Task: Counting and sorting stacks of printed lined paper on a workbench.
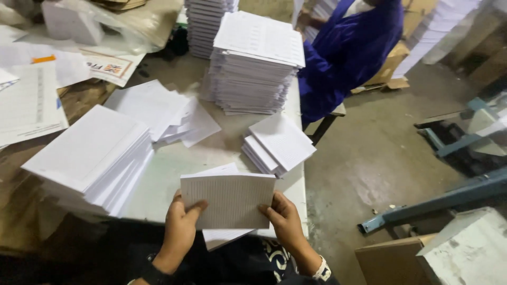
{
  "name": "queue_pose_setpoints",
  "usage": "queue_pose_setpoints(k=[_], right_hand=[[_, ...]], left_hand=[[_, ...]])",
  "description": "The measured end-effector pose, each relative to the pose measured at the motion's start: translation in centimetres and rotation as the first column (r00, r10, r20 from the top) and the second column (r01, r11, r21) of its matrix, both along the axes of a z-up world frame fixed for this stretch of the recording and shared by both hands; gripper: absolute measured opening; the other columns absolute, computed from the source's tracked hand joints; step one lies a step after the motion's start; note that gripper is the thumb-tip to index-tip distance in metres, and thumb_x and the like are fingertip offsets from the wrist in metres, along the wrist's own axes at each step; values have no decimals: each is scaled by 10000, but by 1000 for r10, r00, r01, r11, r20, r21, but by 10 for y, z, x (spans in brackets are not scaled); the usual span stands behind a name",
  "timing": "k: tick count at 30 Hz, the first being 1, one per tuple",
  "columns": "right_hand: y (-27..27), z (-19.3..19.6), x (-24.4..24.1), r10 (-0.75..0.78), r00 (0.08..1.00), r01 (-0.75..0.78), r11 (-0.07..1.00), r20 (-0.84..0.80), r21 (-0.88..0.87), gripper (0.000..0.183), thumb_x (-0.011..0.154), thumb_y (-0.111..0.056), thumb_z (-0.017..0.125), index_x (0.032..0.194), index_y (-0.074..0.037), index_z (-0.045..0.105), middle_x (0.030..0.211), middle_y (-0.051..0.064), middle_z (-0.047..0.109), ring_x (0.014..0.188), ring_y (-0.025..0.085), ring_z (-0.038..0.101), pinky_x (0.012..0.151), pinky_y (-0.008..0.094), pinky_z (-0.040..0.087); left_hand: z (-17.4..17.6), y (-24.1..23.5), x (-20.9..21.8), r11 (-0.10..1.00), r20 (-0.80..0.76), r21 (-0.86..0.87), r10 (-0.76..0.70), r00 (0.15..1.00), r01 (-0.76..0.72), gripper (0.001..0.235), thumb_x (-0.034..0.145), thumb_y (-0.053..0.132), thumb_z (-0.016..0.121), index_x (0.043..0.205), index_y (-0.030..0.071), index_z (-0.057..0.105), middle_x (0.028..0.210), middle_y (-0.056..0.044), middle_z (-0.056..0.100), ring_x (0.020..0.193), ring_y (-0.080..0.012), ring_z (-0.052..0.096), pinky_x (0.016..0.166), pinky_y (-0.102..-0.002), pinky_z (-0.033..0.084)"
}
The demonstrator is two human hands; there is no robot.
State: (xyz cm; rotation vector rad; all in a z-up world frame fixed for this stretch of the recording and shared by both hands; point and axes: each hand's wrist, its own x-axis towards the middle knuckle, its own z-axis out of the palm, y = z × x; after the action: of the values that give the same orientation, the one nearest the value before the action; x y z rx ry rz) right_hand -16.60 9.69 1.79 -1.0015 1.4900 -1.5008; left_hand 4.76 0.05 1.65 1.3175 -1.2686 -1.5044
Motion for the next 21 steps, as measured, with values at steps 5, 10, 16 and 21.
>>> queue_pose_setpoints(k=[5,10,16,21], right_hand=[[5,-10,-26,-8,978,-21,991,209,135,308,791,2,659,1096,38,656,981,144,728,888,248,679,800,356,570],[1,10,-58,-14,977,-51,952,211,302,182,837,55,611,1017,34,630,865,149,687,746,253,669,645,337,592],[-28,45,-110,29,993,-69,931,114,360,111,898,-4,580,993,31,624,856,125,658,724,236,651,608,317,564],[-75,73,-182,23,999,-7,923,-38,385,294,888,3,541,1177,-1,597,1075,140,672,952,271,648,861,398,552]], left_hand=[[16,4,-3,973,10,183,-145,989,141,464,857,186,614,1307,106,533,1183,-63,679,1110,-194,618,961,-334,489],[22,10,-4,927,-48,200,-314,948,317,352,890,205,564,1219,87,606,1204,-53,709,1131,-184,651,961,-328,526],[38,13,-10,880,-56,234,-413,909,414,152,927,141,583,1038,53,639,864,-113,740,765,-206,741,680,-277,572],[45,19,1,907,31,282,-336,942,314,208,913,176,568,1055,54,659,928,-112,778,779,-216,722,678,-309,537]])
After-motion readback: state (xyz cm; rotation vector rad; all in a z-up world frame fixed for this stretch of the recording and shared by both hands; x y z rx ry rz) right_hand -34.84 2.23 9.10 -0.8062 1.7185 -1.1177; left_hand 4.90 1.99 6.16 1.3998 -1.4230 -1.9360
